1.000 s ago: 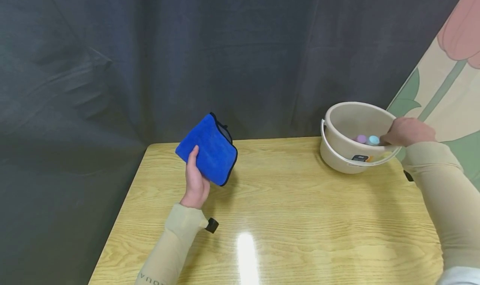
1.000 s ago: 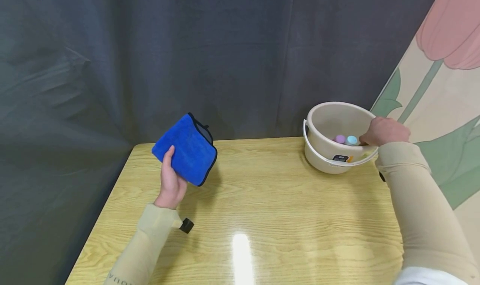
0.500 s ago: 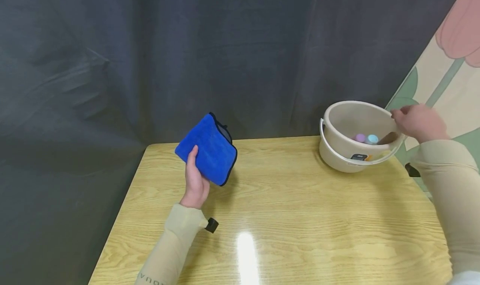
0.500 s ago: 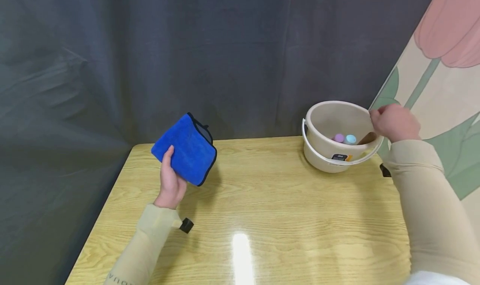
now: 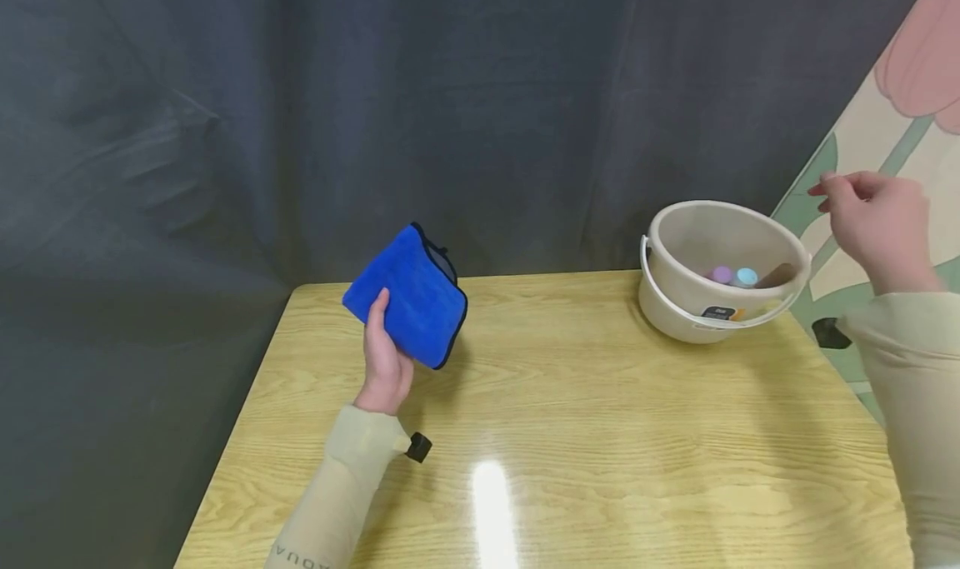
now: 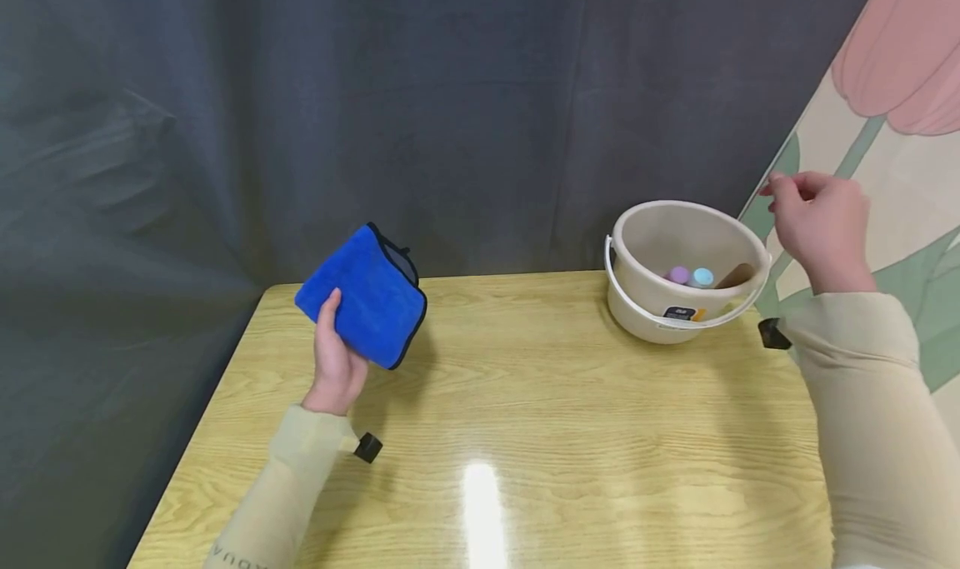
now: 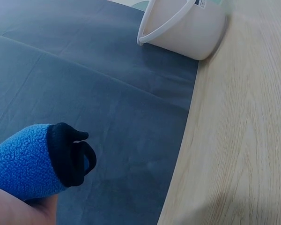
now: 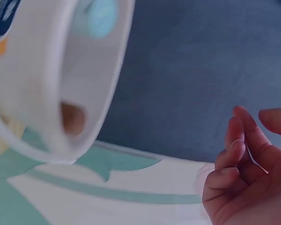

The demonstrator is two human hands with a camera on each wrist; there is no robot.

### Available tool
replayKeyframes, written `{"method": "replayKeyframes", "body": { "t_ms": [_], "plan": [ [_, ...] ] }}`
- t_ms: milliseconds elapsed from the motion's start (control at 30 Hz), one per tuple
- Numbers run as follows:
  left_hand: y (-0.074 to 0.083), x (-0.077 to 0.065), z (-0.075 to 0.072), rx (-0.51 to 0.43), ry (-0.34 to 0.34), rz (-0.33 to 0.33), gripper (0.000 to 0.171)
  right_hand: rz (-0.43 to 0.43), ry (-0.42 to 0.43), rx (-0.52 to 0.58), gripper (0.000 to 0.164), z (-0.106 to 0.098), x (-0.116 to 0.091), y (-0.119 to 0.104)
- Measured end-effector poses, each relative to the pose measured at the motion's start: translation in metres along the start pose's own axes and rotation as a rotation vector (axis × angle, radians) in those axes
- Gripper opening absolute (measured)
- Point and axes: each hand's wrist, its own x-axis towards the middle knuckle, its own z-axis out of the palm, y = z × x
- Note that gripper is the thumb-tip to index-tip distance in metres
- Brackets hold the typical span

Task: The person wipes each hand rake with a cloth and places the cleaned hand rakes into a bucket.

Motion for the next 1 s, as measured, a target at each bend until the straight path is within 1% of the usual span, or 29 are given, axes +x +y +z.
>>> {"method": "replayKeyframes", "body": {
  "t_ms": [67,100,167,267,433,533,633,700,767,867,1000],
  "plan": [
    [0.0,0.001,-0.002,-0.004,0.009,0.004,0.06,0.018,0.015,0.068,0.03,-0.001,-0.004,-0.006],
    [0.001,0.001,-0.003,-0.009,0.014,0.005,0.06,0.015,0.023,0.1,0.028,-0.001,-0.006,-0.008],
    [0.001,0.001,-0.004,-0.014,0.027,0.006,0.06,0.0,0.031,0.169,0.027,-0.001,-0.008,-0.014],
    [0.002,0.0,-0.006,-0.033,0.041,-0.001,0.061,-0.018,0.02,0.266,0.026,0.002,-0.011,-0.021],
    [0.005,-0.001,-0.012,-0.064,0.058,0.001,0.062,-0.017,0.008,0.379,0.023,0.007,-0.016,-0.027],
    [0.007,-0.001,-0.018,-0.078,0.085,0.024,0.061,-0.022,0.007,0.457,0.02,0.011,-0.02,-0.033],
    [0.009,0.002,-0.028,-0.112,0.123,0.06,0.058,-0.02,-0.008,0.566,0.019,0.015,-0.025,-0.042],
    [0.01,0.004,-0.035,-0.135,0.153,0.078,0.057,-0.017,-0.014,0.659,0.017,0.018,-0.03,-0.048],
    [0.01,0.006,-0.042,-0.147,0.18,0.082,0.057,-0.02,-0.019,0.758,0.017,0.021,-0.035,-0.054],
    [0.01,0.011,-0.051,-0.149,0.228,0.05,0.059,-0.045,-0.029,0.843,0.016,0.026,-0.045,-0.063],
    [0.011,0.016,-0.062,-0.204,0.271,-0.02,0.064,-0.099,-0.068,0.878,0.019,0.035,-0.059,-0.076]
  ]
}}
